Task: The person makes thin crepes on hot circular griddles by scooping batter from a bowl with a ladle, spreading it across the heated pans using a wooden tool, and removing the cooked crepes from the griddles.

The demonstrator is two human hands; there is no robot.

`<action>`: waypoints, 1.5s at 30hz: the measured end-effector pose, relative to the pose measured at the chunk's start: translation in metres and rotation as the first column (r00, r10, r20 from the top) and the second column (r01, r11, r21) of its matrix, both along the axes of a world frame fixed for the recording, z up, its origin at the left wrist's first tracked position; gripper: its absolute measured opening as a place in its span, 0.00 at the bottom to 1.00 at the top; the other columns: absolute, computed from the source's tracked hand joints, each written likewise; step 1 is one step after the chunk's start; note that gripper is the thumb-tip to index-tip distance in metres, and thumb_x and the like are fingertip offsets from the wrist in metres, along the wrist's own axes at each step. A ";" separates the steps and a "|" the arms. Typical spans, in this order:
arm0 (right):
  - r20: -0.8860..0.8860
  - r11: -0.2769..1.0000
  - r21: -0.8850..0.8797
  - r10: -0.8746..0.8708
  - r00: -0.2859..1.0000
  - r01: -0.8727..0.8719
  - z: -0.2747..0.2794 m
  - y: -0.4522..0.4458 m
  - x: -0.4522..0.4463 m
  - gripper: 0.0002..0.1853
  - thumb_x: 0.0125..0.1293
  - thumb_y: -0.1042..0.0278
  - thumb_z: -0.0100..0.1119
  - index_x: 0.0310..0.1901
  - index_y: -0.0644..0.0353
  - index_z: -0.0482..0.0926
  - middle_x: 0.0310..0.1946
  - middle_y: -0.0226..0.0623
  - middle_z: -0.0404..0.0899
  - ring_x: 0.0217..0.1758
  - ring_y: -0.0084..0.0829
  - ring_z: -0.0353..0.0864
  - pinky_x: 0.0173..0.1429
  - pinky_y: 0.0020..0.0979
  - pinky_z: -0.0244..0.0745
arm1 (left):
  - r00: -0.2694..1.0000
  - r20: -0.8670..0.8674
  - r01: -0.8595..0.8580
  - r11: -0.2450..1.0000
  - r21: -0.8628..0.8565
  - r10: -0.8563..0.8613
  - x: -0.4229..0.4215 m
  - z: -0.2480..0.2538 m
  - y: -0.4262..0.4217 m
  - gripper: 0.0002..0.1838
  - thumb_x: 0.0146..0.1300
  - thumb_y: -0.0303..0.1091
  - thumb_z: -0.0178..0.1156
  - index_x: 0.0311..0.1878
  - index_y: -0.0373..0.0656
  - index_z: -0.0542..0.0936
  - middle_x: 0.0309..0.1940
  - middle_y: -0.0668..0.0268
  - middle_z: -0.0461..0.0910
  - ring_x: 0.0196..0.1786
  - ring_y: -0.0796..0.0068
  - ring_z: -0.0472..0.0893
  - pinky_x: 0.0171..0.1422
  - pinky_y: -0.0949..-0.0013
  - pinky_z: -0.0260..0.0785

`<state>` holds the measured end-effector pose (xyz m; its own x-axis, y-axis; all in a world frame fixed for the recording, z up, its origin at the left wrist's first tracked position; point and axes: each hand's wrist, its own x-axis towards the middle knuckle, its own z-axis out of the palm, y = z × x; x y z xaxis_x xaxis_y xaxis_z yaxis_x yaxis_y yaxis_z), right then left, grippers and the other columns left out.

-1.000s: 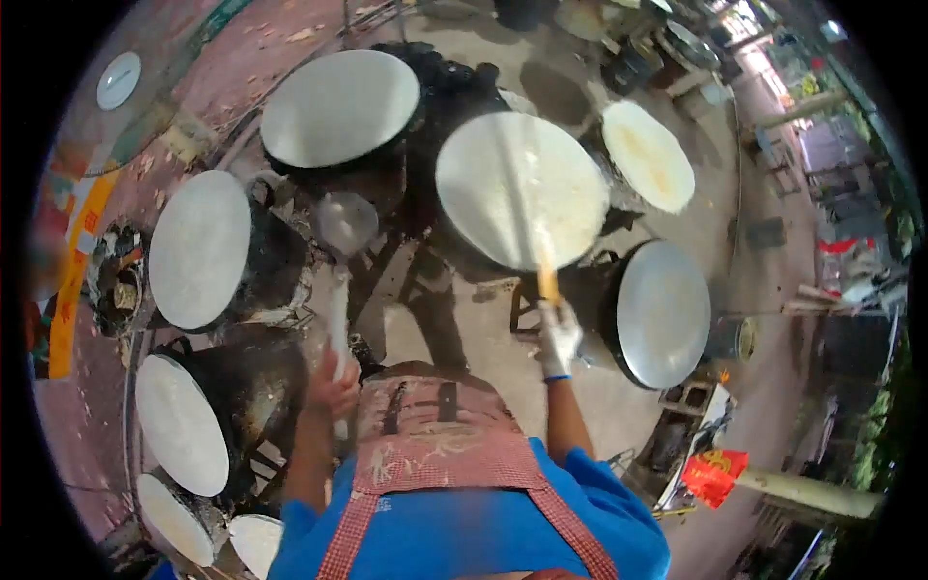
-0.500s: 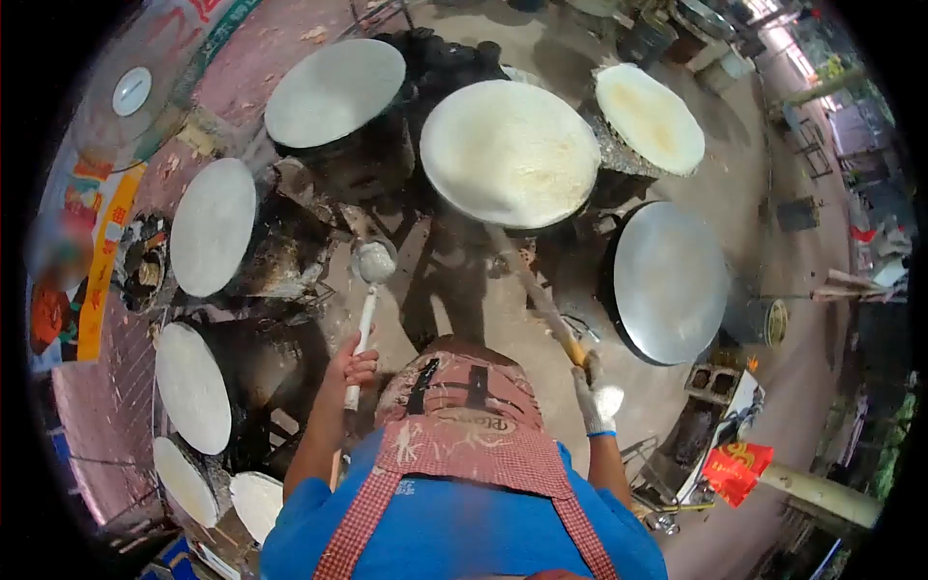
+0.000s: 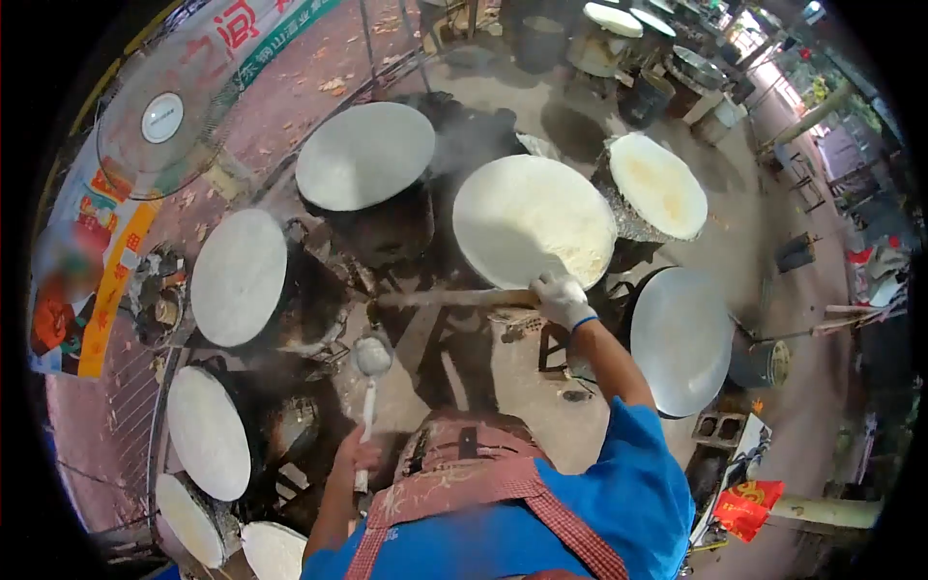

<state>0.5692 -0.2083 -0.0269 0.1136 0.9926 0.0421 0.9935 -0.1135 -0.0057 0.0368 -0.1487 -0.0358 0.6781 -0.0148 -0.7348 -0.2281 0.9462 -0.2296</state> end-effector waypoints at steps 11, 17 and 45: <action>-0.385 0.844 0.283 -0.335 0.860 0.456 0.205 0.114 0.259 0.14 0.51 0.59 0.58 0.33 0.62 0.79 0.24 0.45 0.78 0.26 0.39 0.77 0.33 0.38 0.72 | 0.994 -0.042 -0.102 0.995 0.012 0.103 0.064 0.026 -0.003 0.23 0.61 0.50 0.57 0.19 0.49 0.62 0.10 0.73 0.58 0.08 0.85 0.55 0.10 0.81 0.49; -0.862 0.516 0.230 -0.286 0.419 0.825 0.251 0.021 0.405 0.11 0.51 0.62 0.63 0.23 0.61 0.77 0.16 0.28 0.71 0.16 0.22 0.68 0.19 0.27 0.62 | 0.942 -0.054 -0.325 0.942 0.078 0.330 0.145 0.038 -0.035 0.17 0.65 0.50 0.52 0.39 0.43 0.72 0.13 0.73 0.57 0.10 0.85 0.55 0.11 0.82 0.51; -0.956 0.903 -0.121 -0.217 0.196 0.412 -0.028 0.115 0.174 0.14 0.59 0.62 0.60 0.38 0.66 0.79 0.26 0.34 0.78 0.25 0.26 0.74 0.27 0.25 0.70 | 0.528 0.152 -0.847 0.506 0.164 0.836 0.186 0.062 -0.168 0.16 0.71 0.46 0.40 0.40 0.44 0.70 0.16 0.73 0.60 0.11 0.86 0.59 0.10 0.81 0.52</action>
